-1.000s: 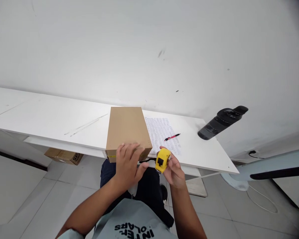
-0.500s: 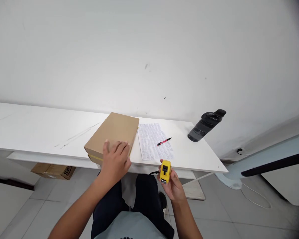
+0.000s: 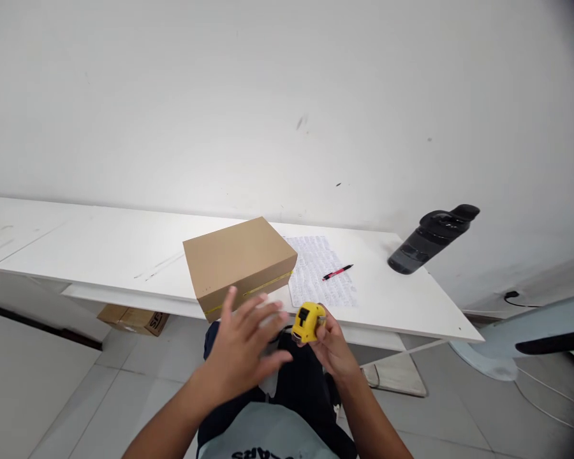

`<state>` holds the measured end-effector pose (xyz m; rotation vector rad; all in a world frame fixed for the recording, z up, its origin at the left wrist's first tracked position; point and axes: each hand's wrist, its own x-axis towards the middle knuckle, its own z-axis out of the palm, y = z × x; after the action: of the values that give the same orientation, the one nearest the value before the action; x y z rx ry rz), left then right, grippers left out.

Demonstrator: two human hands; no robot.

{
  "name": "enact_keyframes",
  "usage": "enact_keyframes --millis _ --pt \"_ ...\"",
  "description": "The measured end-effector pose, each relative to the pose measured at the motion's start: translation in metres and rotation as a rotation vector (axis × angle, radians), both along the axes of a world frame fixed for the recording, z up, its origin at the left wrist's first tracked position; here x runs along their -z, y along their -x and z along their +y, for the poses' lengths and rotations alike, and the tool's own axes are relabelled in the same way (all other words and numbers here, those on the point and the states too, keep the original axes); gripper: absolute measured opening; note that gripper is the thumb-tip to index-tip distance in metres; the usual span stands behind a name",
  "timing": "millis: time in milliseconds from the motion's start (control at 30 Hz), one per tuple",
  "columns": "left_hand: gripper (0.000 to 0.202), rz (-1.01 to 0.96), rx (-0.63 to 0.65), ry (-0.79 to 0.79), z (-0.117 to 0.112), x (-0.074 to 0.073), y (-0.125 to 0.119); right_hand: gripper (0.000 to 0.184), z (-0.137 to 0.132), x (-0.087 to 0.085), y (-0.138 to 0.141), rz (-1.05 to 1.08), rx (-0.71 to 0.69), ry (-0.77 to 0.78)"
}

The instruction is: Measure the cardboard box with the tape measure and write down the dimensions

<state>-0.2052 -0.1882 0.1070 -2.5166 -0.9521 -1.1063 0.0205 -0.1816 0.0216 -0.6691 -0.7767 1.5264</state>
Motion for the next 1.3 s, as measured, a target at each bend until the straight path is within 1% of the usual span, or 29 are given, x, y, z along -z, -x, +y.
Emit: enact_keyframes --millis 33,67,133,200,267,333,400,467,533,567,600,633,667,733,800,867,967,1033,1067,1133,1200,1300 --pt "0.037 0.009 0.078 -0.033 -0.004 -0.001 -0.010 0.050 0.001 -0.007 0.008 0.002 -0.009 -0.018" --pt "0.032 0.006 0.129 -0.075 -0.007 -0.002 -0.017 0.051 0.002 -0.013 0.014 -0.003 -0.016 -0.037" --pt "0.025 -0.022 0.156 -0.167 -0.010 -0.002 -0.020 0.053 0.001 -0.020 0.024 -0.040 -0.045 -0.073" --pt "0.024 -0.044 0.139 -0.247 -0.011 -0.001 -0.010 0.055 0.001 -0.023 0.029 -0.097 -0.074 -0.102" --pt "0.023 -0.039 0.100 -0.293 -0.012 0.000 0.010 0.057 0.004 -0.027 0.029 -0.127 -0.040 -0.120" --pt "0.027 -0.067 0.009 -0.345 -0.014 0.004 0.038 0.057 0.016 -0.035 0.023 -0.097 0.080 -0.128" --pt "0.036 -0.126 -0.159 -0.389 -0.014 0.012 0.070 0.052 0.040 -0.044 0.009 -0.030 0.226 -0.150" --pt "0.044 -0.192 -0.356 -0.392 -0.010 0.024 0.102 0.046 0.072 -0.052 -0.007 0.019 0.332 -0.198" --pt "0.049 -0.274 -0.518 -0.335 -0.002 0.037 0.129 0.037 0.109 -0.055 -0.022 0.013 0.380 -0.239" --pt "0.050 -0.320 -0.574 -0.297 0.002 0.043 0.139 0.037 0.126 -0.055 -0.027 0.006 0.396 -0.242" --pt "0.051 -0.357 -0.608 -0.264 0.007 0.049 0.146 0.038 0.141 -0.053 -0.031 0.006 0.403 -0.235" --pt "0.049 -0.375 -0.613 -0.244 0.011 0.052 0.151 0.040 0.154 -0.050 -0.032 0.008 0.404 -0.223" --pt "0.045 -0.367 -0.591 -0.234 0.015 0.055 0.154 0.042 0.164 -0.046 -0.032 0.013 0.401 -0.207" --pt "0.035 -0.317 -0.503 -0.250 0.021 0.055 0.153 0.045 0.176 -0.039 -0.027 0.014 0.381 -0.179" --pt "0.033 -0.255 -0.416 -0.262 0.023 0.052 0.147 0.046 0.179 -0.032 -0.019 0.004 0.345 -0.170" --pt "0.037 -0.177 -0.374 -0.218 0.024 0.049 0.135 0.047 0.176 -0.028 -0.012 0.004 0.313 -0.179" --pt "0.047 -0.093 -0.378 -0.157 0.026 0.047 0.115 0.049 0.171 -0.026 -0.007 0.016 0.304 -0.195" --pt "0.054 -0.098 -0.411 -0.186 0.028 0.048 0.104 0.049 0.169 -0.026 -0.006 0.011 0.309 -0.193" --pt "0.054 -0.107 -0.429 -0.207 0.029 0.048 0.100 0.050 0.169 -0.026 -0.007 0.006 0.310 -0.192" --pt "0.049 -0.125 -0.447 -0.230 0.032 0.049 0.098 0.050 0.171 -0.027 -0.007 -0.001 0.305 -0.191" --pt "0.041 -0.138 -0.434 -0.233 0.034 0.048 0.100 0.050 0.173 -0.031 -0.008 -0.004 0.303 -0.194" --pt "0.034 -0.136 -0.412 -0.291 0.028 0.043 0.102 0.047 0.168 -0.043 -0.016 -0.009 0.339 -0.225"
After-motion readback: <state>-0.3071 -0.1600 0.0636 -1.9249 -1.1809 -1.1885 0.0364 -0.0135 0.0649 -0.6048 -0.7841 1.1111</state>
